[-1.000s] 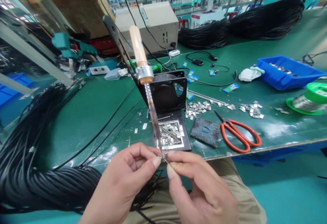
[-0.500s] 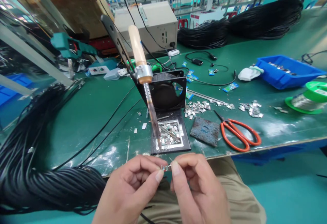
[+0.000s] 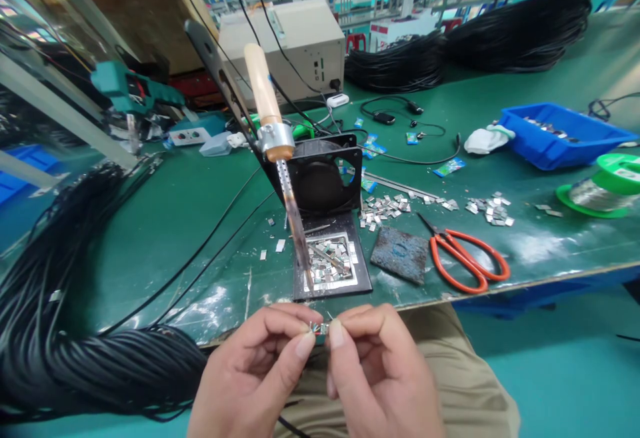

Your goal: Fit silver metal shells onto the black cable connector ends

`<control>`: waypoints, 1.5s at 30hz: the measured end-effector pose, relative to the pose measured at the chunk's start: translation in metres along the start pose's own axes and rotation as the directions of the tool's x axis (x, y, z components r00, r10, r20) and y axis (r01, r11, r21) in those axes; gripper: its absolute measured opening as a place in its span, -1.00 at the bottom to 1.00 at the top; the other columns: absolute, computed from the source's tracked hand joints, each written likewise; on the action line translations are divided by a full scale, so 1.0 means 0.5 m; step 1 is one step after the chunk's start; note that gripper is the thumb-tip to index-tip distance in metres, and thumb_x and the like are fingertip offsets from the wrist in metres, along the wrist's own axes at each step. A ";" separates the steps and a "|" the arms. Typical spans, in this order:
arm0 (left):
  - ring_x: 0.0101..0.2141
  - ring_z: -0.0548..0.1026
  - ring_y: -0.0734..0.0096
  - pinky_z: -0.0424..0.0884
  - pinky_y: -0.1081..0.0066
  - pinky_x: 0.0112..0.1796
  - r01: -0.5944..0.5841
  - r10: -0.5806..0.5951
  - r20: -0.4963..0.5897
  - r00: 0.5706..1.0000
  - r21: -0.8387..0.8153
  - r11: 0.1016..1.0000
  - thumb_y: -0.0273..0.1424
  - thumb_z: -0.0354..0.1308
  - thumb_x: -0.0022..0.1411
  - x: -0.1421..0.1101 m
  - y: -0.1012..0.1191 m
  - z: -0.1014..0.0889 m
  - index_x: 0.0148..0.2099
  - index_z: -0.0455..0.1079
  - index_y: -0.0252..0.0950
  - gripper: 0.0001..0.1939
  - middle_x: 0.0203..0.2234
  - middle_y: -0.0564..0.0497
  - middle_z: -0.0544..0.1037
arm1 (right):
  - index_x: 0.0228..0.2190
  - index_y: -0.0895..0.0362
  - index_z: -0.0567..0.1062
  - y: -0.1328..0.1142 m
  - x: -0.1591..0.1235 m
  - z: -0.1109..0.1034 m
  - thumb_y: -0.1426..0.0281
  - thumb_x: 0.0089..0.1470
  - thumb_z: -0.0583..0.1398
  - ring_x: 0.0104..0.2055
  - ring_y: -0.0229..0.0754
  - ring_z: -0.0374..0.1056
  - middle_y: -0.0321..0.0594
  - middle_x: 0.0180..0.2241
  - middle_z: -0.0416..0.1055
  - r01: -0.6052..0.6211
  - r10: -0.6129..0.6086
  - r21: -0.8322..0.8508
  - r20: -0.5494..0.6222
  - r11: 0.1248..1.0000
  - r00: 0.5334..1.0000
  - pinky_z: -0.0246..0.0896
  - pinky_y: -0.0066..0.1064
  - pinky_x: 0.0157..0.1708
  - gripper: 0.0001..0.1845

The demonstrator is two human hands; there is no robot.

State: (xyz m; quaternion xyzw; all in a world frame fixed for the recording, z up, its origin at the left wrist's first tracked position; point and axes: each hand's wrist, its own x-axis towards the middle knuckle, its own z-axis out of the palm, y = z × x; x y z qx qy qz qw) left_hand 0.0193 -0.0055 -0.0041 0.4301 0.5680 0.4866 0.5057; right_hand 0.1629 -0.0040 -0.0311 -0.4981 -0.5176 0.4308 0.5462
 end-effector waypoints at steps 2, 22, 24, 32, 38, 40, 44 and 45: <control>-0.25 0.59 0.25 0.54 0.38 -0.21 -0.026 0.026 0.019 0.999 -0.011 1.000 -0.39 0.34 0.27 0.000 -0.003 -0.003 -0.36 0.58 -0.19 -0.88 -0.28 -0.05 0.67 | -0.38 0.04 0.49 0.002 -0.001 -0.002 0.29 0.36 0.26 -0.64 -0.34 0.44 -0.44 -0.60 0.39 -0.100 0.098 0.062 0.030 0.993 0.995 0.41 -0.61 -0.62 -0.78; -0.27 0.60 0.33 0.48 0.42 -0.20 0.192 -0.144 0.259 0.955 -0.170 0.967 -0.35 0.42 0.27 0.022 0.022 -0.025 -0.35 0.58 -0.26 -0.84 -0.27 -0.03 0.70 | -0.36 0.00 0.50 -0.002 0.009 -0.011 0.44 0.28 0.28 -0.58 -0.31 0.40 -0.36 -0.43 0.50 0.085 -0.086 0.010 0.047 0.996 0.995 0.41 -0.51 -0.58 -0.85; -0.27 0.60 0.35 0.48 0.43 -0.19 0.212 -0.159 0.274 0.948 -0.174 0.962 -0.36 0.42 0.27 0.025 0.025 -0.025 -0.35 0.58 -0.26 -0.85 -0.28 -0.01 0.70 | -0.34 0.00 0.49 0.000 0.008 -0.012 0.47 0.26 0.29 -0.56 -0.30 0.43 -0.36 -0.40 0.51 0.112 -0.112 -0.015 0.036 0.994 0.993 0.44 -0.51 -0.55 -0.85; -0.32 0.58 0.43 0.47 0.48 -0.21 0.227 -0.150 0.318 0.936 -0.220 0.949 -0.39 0.45 0.25 0.030 0.028 -0.030 -0.38 0.57 -0.27 -0.83 -0.33 0.03 0.70 | -0.32 -0.01 0.47 0.000 0.004 -0.021 0.47 0.30 0.26 -0.52 -0.31 0.44 -0.38 -0.39 0.49 0.131 -0.127 -0.047 0.073 0.990 0.989 0.42 -0.53 -0.54 -0.85; -0.31 0.58 0.44 0.45 0.50 -0.23 0.232 -0.139 0.344 0.929 -0.246 0.941 -0.38 0.46 0.26 0.032 0.022 -0.032 -0.36 0.59 -0.28 -0.84 -0.33 0.03 0.70 | -0.32 -0.01 0.45 0.002 0.010 -0.021 0.46 0.32 0.25 -0.49 -0.29 0.46 -0.37 -0.40 0.48 0.133 -0.128 -0.055 0.087 0.990 0.988 0.41 -0.52 -0.53 -0.85; -0.31 0.58 0.45 0.44 0.50 -0.23 0.236 -0.140 0.351 0.926 -0.248 0.939 -0.38 0.46 0.26 0.034 0.019 -0.034 -0.35 0.60 -0.28 -0.84 -0.32 0.03 0.70 | -0.31 -0.01 0.45 0.002 0.008 -0.021 0.46 0.32 0.25 -0.47 -0.29 0.47 -0.37 -0.39 0.48 0.132 -0.126 -0.052 0.096 0.990 0.987 0.41 -0.53 -0.52 -0.85; -0.31 0.58 0.45 0.43 0.50 -0.23 0.238 -0.142 0.357 0.923 -0.241 0.941 -0.36 0.46 0.27 0.037 0.013 -0.038 -0.34 0.60 -0.28 -0.84 -0.31 0.03 0.70 | -0.33 -0.02 0.45 0.001 0.004 -0.018 0.43 0.32 0.26 -0.52 -0.34 0.39 -0.40 -0.40 0.47 0.120 -0.117 -0.035 0.074 0.992 0.990 0.36 -0.55 -0.54 -0.85; -0.30 0.58 0.45 0.43 0.49 -0.22 0.240 -0.144 0.361 0.921 -0.236 0.942 -0.36 0.46 0.27 0.037 0.012 -0.039 -0.34 0.60 -0.28 -0.84 -0.31 0.03 0.70 | -0.34 -0.02 0.46 0.000 0.004 -0.016 0.42 0.31 0.26 -0.52 -0.34 0.39 -0.40 -0.41 0.47 0.111 -0.110 -0.022 0.052 0.994 0.993 0.34 -0.55 -0.54 -0.85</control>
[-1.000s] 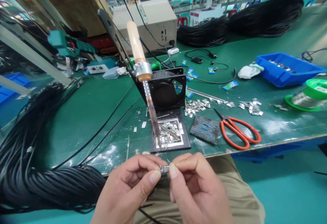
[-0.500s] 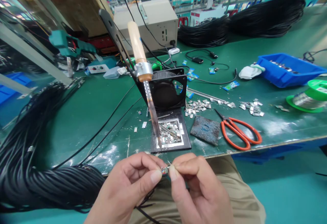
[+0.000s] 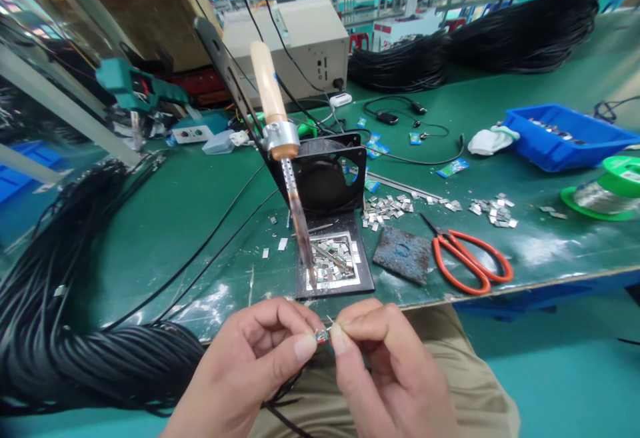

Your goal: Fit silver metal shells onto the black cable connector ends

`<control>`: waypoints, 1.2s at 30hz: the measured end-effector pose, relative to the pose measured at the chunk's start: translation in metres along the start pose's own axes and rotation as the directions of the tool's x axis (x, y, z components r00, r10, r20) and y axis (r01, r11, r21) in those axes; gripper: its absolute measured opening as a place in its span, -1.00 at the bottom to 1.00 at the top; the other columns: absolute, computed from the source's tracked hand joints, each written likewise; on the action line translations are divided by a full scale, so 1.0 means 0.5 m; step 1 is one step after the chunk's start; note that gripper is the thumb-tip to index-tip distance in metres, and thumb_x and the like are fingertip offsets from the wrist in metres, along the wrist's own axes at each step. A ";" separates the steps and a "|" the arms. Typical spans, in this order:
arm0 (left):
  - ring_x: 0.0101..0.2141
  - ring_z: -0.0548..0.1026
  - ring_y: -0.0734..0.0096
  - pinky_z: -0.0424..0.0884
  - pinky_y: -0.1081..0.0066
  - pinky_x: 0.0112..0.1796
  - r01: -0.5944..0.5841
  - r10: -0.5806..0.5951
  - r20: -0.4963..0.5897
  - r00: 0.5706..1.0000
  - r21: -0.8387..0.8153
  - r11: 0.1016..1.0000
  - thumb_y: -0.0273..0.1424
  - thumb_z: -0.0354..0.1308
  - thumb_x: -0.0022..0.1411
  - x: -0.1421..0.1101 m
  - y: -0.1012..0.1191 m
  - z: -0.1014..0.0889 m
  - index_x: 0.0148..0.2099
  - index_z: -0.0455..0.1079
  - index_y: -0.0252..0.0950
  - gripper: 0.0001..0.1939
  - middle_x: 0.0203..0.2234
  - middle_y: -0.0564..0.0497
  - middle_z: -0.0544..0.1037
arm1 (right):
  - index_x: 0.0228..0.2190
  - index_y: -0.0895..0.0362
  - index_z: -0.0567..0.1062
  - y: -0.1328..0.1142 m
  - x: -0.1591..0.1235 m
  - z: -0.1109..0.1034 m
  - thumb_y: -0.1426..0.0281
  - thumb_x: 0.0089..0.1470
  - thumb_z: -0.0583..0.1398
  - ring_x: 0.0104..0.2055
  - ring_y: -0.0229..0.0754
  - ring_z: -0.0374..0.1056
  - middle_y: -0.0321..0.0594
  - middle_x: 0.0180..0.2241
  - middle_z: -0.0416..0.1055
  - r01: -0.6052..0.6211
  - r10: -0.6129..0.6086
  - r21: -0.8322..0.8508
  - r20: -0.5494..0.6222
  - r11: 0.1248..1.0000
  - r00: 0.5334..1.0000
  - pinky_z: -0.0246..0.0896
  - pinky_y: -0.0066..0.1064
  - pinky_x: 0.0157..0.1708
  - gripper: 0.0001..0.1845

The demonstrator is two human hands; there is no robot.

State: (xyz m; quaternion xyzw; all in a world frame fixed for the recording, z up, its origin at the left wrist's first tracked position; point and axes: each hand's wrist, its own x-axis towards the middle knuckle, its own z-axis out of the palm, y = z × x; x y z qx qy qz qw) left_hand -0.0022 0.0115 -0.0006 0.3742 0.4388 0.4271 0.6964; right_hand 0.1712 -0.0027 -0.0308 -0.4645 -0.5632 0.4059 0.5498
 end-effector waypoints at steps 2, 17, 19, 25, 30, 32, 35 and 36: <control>-0.30 0.58 0.44 0.43 0.49 -0.22 0.009 -0.009 0.002 1.000 0.004 1.000 -0.36 0.46 0.27 -0.001 -0.001 0.000 -0.33 0.60 -0.28 -0.84 -0.30 0.02 0.70 | -0.33 -0.02 0.47 0.000 0.001 0.001 0.42 0.31 0.27 -0.52 -0.32 0.39 -0.39 -0.40 0.47 -0.009 0.009 0.016 -0.008 1.000 1.000 0.34 -0.54 -0.55 -0.86; -0.32 0.54 0.43 0.41 0.46 -0.24 0.043 -0.042 -0.049 0.998 0.021 0.999 -0.37 0.46 0.23 0.003 0.003 0.002 -0.40 0.52 -0.31 -0.78 -0.34 0.01 0.68 | -0.35 -0.02 0.50 -0.001 0.001 0.009 0.43 0.27 0.28 -0.54 -0.36 0.40 -0.42 -0.40 0.50 0.031 -0.033 -0.064 -0.035 0.997 0.999 0.34 -0.58 -0.54 -0.87; -0.32 0.55 0.43 0.41 0.46 -0.23 0.035 -0.034 -0.050 0.998 0.015 0.999 -0.38 0.46 0.23 0.003 0.002 0.003 -0.39 0.52 -0.30 -0.79 -0.33 0.00 0.69 | -0.35 -0.02 0.51 -0.003 0.003 0.004 0.42 0.26 0.29 -0.53 -0.34 0.42 -0.41 -0.41 0.51 0.034 -0.037 -0.085 -0.032 0.996 0.999 0.34 -0.58 -0.56 -0.87; -0.31 0.57 0.42 0.43 0.46 -0.23 0.019 -0.018 -0.075 0.997 0.010 1.000 -0.39 0.46 0.22 0.003 0.006 0.010 -0.40 0.53 -0.30 -0.79 -0.33 0.00 0.69 | -0.39 0.02 0.58 -0.012 0.016 -0.004 0.29 0.21 0.36 -0.40 -0.18 0.56 -0.26 -0.39 0.58 0.053 -0.064 -0.173 -0.061 0.984 0.996 0.50 -0.49 -0.45 -0.86; -0.34 0.56 0.44 0.42 0.49 -0.26 0.016 -0.013 -0.106 0.994 0.022 1.000 -0.42 0.45 0.21 0.007 0.005 0.013 -0.41 0.52 -0.30 -0.80 -0.35 0.02 0.67 | -0.41 0.04 0.62 -0.010 0.021 0.007 0.06 0.14 0.40 -0.35 -0.05 0.61 -0.15 -0.39 0.62 0.087 -0.130 -0.254 -0.155 0.963 0.979 0.60 -0.35 -0.37 -0.69; -0.36 0.55 0.46 0.41 0.50 -0.28 0.020 -0.015 -0.129 0.992 0.032 0.999 -0.44 0.44 0.21 0.009 0.006 0.016 -0.41 0.51 -0.30 -0.80 -0.36 0.03 0.66 | -0.40 0.04 0.63 -0.008 0.020 0.008 0.06 0.14 0.40 -0.32 -0.04 0.63 -0.14 -0.37 0.63 0.104 -0.150 -0.276 -0.151 0.956 0.977 0.62 -0.34 -0.34 -0.69; -0.36 0.54 0.46 0.41 0.50 -0.30 0.030 -0.023 -0.157 0.987 0.041 0.999 -0.43 0.43 0.22 0.012 0.008 0.021 -0.41 0.51 -0.30 -0.81 -0.35 0.03 0.66 | -0.39 0.04 0.65 -0.008 0.018 -0.001 0.12 0.13 0.41 -0.28 -0.02 0.65 -0.12 -0.33 0.65 0.130 -0.177 -0.310 -0.129 0.942 0.976 0.64 -0.33 -0.31 -0.74; -0.36 0.54 0.46 0.41 0.50 -0.30 0.034 -0.026 -0.162 0.986 0.045 0.998 -0.43 0.43 0.21 0.012 0.009 0.022 -0.41 0.50 -0.30 -0.80 -0.35 0.03 0.66 | -0.38 0.05 0.65 -0.008 0.017 -0.006 0.17 0.14 0.41 -0.26 -0.02 0.65 -0.12 -0.32 0.66 0.144 -0.188 -0.320 -0.109 0.936 0.976 0.64 -0.34 -0.30 -0.78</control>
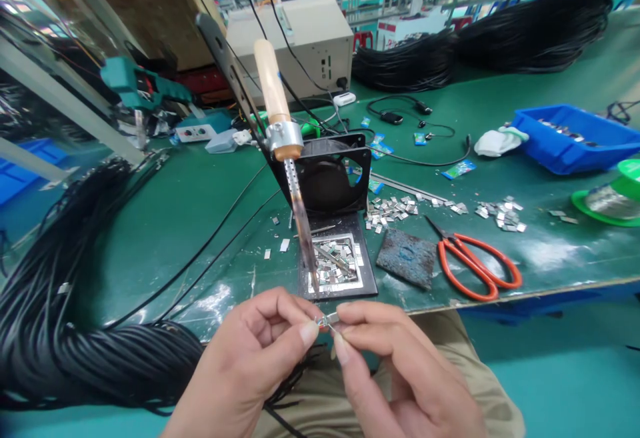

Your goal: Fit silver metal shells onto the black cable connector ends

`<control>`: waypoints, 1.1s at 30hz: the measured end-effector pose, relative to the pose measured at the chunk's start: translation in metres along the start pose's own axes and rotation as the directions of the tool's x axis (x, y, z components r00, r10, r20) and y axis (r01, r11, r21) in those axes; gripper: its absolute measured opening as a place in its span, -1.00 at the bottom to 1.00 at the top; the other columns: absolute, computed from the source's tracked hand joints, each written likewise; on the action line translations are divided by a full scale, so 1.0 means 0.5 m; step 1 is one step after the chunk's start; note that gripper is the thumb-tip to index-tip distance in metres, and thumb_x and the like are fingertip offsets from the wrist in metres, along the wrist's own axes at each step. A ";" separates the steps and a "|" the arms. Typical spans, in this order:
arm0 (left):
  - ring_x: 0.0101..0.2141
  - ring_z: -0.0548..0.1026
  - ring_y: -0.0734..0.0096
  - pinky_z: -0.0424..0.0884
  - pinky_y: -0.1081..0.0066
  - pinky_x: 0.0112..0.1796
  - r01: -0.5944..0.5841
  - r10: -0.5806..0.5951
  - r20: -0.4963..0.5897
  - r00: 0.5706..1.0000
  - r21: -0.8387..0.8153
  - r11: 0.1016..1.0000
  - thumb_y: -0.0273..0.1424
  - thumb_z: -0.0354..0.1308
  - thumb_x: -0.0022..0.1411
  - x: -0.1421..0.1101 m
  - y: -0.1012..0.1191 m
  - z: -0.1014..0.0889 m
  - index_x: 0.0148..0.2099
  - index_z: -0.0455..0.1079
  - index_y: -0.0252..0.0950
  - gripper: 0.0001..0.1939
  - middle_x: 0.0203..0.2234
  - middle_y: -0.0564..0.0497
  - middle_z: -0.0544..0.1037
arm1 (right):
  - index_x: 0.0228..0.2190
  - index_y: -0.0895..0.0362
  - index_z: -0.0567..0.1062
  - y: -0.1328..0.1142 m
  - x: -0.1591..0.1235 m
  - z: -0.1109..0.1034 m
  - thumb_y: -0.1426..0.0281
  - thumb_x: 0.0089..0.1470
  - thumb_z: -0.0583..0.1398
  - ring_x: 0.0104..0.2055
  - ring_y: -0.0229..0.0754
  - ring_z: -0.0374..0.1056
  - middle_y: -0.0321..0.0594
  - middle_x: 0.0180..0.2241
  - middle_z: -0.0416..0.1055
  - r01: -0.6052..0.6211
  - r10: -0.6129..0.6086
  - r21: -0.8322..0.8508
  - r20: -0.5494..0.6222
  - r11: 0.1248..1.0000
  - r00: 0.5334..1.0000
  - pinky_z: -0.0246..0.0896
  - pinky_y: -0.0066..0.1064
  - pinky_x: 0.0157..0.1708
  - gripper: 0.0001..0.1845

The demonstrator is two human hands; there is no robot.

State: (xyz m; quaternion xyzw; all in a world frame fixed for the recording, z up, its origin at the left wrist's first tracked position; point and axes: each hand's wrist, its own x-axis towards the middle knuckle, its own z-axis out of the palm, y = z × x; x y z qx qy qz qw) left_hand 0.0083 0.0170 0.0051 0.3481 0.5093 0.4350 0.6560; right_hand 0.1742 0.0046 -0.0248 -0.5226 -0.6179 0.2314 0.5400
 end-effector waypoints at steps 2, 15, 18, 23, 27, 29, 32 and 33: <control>-0.36 0.53 0.46 0.40 0.50 -0.31 0.001 -0.001 -0.007 1.000 0.006 1.000 -0.42 0.44 0.21 -0.001 0.002 0.001 -0.41 0.50 -0.30 -0.80 -0.33 0.02 0.67 | -0.35 0.03 0.64 0.003 0.001 -0.011 0.30 0.18 0.38 -0.23 -0.07 0.66 -0.15 -0.25 0.68 0.045 -0.044 -0.006 0.066 0.999 0.997 0.64 -0.39 -0.25 -0.92; -0.37 0.51 0.43 0.38 0.47 -0.30 0.017 -0.017 -0.017 1.000 0.006 1.000 -0.39 0.45 0.19 0.009 0.011 0.003 -0.41 0.48 -0.30 -0.78 -0.35 0.00 0.65 | -0.23 -0.04 0.60 0.016 0.003 -0.027 0.45 0.23 0.33 -0.12 -0.27 0.65 -0.33 -0.10 0.65 0.109 -0.096 -0.054 0.194 0.993 0.976 0.54 -0.58 -0.04 -0.88; -0.38 0.50 0.45 0.37 0.48 -0.32 0.025 -0.025 -0.020 0.999 0.008 1.000 -0.38 0.45 0.19 0.008 0.011 0.001 -0.40 0.49 -0.30 -0.78 -0.36 0.01 0.64 | -0.22 -0.04 0.60 0.016 0.008 -0.027 0.45 0.23 0.33 -0.11 -0.27 0.65 -0.33 -0.09 0.65 0.116 -0.103 -0.052 0.204 0.992 0.973 0.54 -0.58 -0.03 -0.88; -0.39 0.50 0.49 0.35 0.51 -0.34 0.012 -0.011 -0.013 1.000 0.003 1.000 -0.39 0.45 0.22 0.010 0.011 -0.002 -0.38 0.49 -0.31 -0.79 -0.34 0.02 0.65 | -0.23 -0.04 0.62 0.017 0.011 -0.027 0.43 0.22 0.34 -0.12 -0.26 0.65 -0.33 -0.09 0.66 0.113 -0.100 -0.057 0.187 0.992 0.977 0.55 -0.59 -0.04 -0.90; -0.41 0.49 0.51 0.34 0.52 -0.36 0.009 -0.009 -0.018 1.000 -0.032 0.999 -0.38 0.46 0.21 0.011 0.011 -0.002 -0.39 0.49 -0.32 -0.77 -0.35 0.03 0.65 | -0.27 -0.03 0.66 0.016 0.013 -0.026 0.40 0.20 0.36 -0.15 -0.19 0.67 -0.27 -0.11 0.68 0.116 -0.102 -0.072 0.180 0.991 0.978 0.59 -0.52 -0.09 -0.93; -0.42 0.48 0.52 0.33 0.53 -0.36 0.011 -0.012 -0.018 1.000 -0.039 0.999 -0.38 0.46 0.21 0.011 0.010 -0.002 -0.39 0.49 -0.31 -0.77 -0.36 0.04 0.64 | -0.32 -0.01 0.68 0.011 0.017 -0.020 0.35 0.18 0.37 -0.19 -0.10 0.68 -0.20 -0.16 0.69 0.082 -0.070 -0.075 0.146 0.994 0.987 0.65 -0.41 -0.17 -0.97; -0.44 0.46 0.54 0.31 0.53 -0.39 0.004 -0.005 -0.017 1.000 -0.040 0.999 -0.37 0.45 0.23 0.012 0.007 -0.004 -0.39 0.50 -0.31 -0.77 -0.36 0.04 0.64 | -0.37 0.02 0.70 -0.001 0.028 -0.007 0.20 0.14 0.41 -0.25 0.01 0.67 -0.12 -0.27 0.69 0.004 -0.001 -0.057 0.054 0.998 0.999 0.67 -0.30 -0.29 -0.83; -0.45 0.45 0.54 0.30 0.53 -0.40 0.002 -0.003 -0.021 1.000 -0.039 0.999 -0.37 0.45 0.23 0.013 0.006 -0.004 -0.38 0.50 -0.31 -0.77 -0.36 0.04 0.63 | -0.38 0.02 0.70 -0.005 0.032 -0.002 0.16 0.12 0.41 -0.25 0.02 0.67 -0.11 -0.30 0.68 -0.016 0.017 -0.046 0.026 0.999 1.000 0.67 -0.29 -0.31 -0.79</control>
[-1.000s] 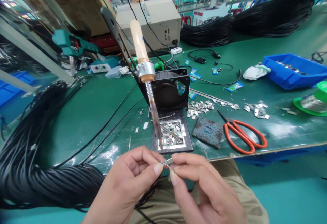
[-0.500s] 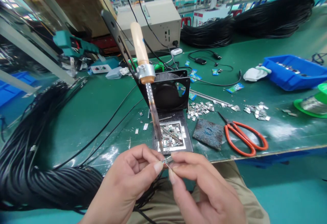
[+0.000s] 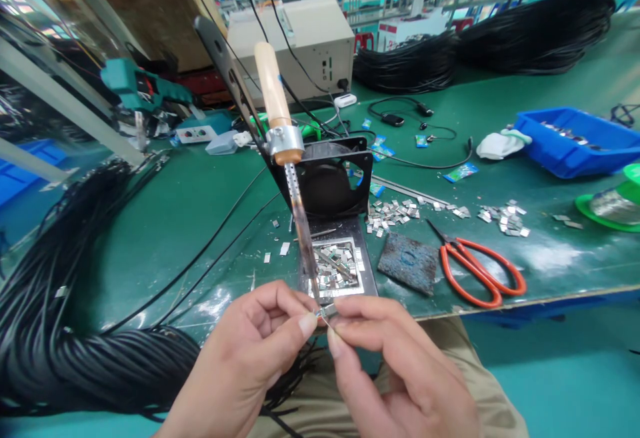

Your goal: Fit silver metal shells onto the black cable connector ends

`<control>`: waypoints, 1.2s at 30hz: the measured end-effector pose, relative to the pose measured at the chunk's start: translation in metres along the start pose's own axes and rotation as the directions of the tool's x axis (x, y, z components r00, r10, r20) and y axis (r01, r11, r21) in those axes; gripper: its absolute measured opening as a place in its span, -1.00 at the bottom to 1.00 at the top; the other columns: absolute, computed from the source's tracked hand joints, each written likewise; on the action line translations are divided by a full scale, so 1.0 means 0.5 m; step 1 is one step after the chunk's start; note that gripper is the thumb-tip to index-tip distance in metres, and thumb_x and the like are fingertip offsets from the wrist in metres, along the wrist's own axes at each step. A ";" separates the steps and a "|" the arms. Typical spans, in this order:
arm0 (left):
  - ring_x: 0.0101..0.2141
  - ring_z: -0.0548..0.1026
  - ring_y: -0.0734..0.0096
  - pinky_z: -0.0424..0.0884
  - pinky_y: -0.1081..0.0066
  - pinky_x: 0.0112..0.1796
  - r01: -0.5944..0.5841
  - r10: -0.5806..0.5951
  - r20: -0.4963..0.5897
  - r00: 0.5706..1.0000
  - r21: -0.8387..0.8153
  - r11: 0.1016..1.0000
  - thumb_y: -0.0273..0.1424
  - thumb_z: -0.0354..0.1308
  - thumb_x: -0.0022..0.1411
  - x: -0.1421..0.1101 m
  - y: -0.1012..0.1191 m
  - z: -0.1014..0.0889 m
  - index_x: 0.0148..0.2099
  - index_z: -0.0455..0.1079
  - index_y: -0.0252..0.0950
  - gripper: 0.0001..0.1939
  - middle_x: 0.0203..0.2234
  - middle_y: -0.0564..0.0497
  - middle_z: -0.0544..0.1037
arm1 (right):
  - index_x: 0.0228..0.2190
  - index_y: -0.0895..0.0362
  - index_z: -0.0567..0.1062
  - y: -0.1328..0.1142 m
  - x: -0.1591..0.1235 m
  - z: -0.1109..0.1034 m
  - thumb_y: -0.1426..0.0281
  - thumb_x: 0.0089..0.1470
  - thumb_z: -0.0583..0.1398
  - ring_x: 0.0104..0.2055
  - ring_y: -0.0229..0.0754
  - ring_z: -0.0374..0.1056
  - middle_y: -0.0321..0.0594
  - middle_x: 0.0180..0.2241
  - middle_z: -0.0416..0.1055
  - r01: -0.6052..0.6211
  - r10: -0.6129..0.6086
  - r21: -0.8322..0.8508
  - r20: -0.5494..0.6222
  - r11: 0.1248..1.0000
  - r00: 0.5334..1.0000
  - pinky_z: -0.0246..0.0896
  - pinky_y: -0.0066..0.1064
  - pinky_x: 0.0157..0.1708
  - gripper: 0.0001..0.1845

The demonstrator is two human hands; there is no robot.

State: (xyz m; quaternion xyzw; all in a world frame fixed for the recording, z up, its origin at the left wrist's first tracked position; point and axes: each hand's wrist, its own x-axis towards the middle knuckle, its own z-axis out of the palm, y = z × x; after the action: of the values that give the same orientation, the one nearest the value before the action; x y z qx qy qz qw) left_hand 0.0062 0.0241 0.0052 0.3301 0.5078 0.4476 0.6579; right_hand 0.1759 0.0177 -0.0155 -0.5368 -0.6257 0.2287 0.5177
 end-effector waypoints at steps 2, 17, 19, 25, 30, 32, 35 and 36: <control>-0.45 0.44 0.54 0.28 0.52 -0.41 -0.004 0.004 -0.007 1.000 0.007 1.000 -0.36 0.45 0.23 0.001 -0.001 0.000 -0.38 0.50 -0.31 -0.77 -0.36 0.04 0.63 | -0.40 0.02 0.70 -0.007 0.005 0.007 0.11 0.12 0.41 -0.26 0.02 0.66 -0.12 -0.32 0.67 -0.017 0.018 0.021 -0.026 1.000 1.000 0.66 -0.30 -0.33 -0.75; -0.56 0.24 0.59 0.22 0.53 -0.49 -0.029 0.031 -0.024 0.999 0.062 0.998 -0.36 0.44 0.23 0.004 0.007 0.005 -0.42 0.47 -0.30 -0.75 -0.46 0.10 0.55 | -0.40 0.00 0.66 -0.003 -0.011 -0.003 0.27 0.18 0.37 -0.28 -0.08 0.66 -0.17 -0.23 0.68 0.003 -0.003 -0.006 0.058 1.000 0.998 0.64 -0.37 -0.26 -0.87; -0.57 0.22 0.60 0.22 0.53 -0.49 -0.023 0.025 -0.028 0.999 0.061 0.998 -0.36 0.44 0.23 0.005 0.007 0.005 -0.42 0.47 -0.29 -0.74 -0.47 0.11 0.54 | -0.43 0.01 0.67 -0.008 -0.009 0.005 0.16 0.15 0.39 -0.29 -0.02 0.65 -0.14 -0.29 0.68 -0.025 0.025 0.001 -0.007 1.000 1.000 0.64 -0.33 -0.33 -0.78; -0.59 0.18 0.62 0.19 0.55 -0.51 -0.015 0.016 -0.031 0.999 0.047 0.999 -0.35 0.45 0.23 0.003 0.003 0.004 -0.41 0.47 -0.28 -0.75 -0.48 0.14 0.52 | -0.46 0.01 0.66 -0.011 -0.005 0.014 0.04 0.13 0.38 -0.31 0.00 0.65 -0.13 -0.36 0.65 -0.045 0.046 0.013 -0.066 0.999 0.997 0.63 -0.33 -0.40 -0.68; -0.59 0.16 0.62 0.17 0.54 -0.52 -0.029 0.031 -0.032 0.999 0.038 0.999 -0.35 0.45 0.23 0.002 0.007 0.004 -0.40 0.48 -0.28 -0.76 -0.51 0.16 0.50 | -0.41 0.01 0.65 -0.008 -0.008 0.002 0.21 0.17 0.38 -0.29 -0.05 0.65 -0.17 -0.27 0.67 -0.009 0.009 -0.010 0.007 1.000 1.000 0.64 -0.33 -0.30 -0.83; -0.58 0.17 0.61 0.15 0.54 -0.53 -0.034 0.035 -0.031 0.999 0.051 0.998 -0.35 0.45 0.23 0.002 0.010 0.006 -0.41 0.47 -0.28 -0.75 -0.53 0.16 0.48 | -0.37 -0.01 0.63 -0.007 -0.009 -0.001 0.35 0.20 0.35 -0.28 -0.14 0.64 -0.23 -0.20 0.67 0.017 -0.017 -0.005 0.063 1.000 0.998 0.62 -0.39 -0.19 -0.91; -0.59 0.15 0.61 0.13 0.54 -0.54 -0.040 0.041 -0.024 0.999 0.057 0.998 -0.35 0.44 0.25 0.001 0.012 0.008 -0.42 0.47 -0.28 -0.75 -0.54 0.16 0.47 | -0.33 -0.02 0.60 -0.004 -0.010 -0.003 0.45 0.22 0.33 -0.25 -0.25 0.63 -0.33 -0.15 0.65 0.041 -0.041 -0.001 0.092 0.999 0.995 0.57 -0.48 -0.10 -0.89; -0.59 0.15 0.62 0.13 0.54 -0.54 -0.039 0.041 -0.024 0.999 0.054 0.998 -0.35 0.43 0.25 0.001 0.012 0.008 -0.41 0.48 -0.28 -0.75 -0.53 0.16 0.47 | -0.33 -0.03 0.60 -0.004 -0.011 -0.003 0.45 0.22 0.33 -0.24 -0.26 0.62 -0.34 -0.14 0.65 0.040 -0.040 -0.002 0.091 0.999 0.995 0.56 -0.50 -0.09 -0.89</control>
State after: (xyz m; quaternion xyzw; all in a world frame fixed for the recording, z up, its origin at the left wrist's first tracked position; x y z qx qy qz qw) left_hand 0.0086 0.0267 0.0113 0.3519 0.5210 0.4513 0.6333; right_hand 0.1758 0.0118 -0.0157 -0.5142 -0.6597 0.2412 0.4922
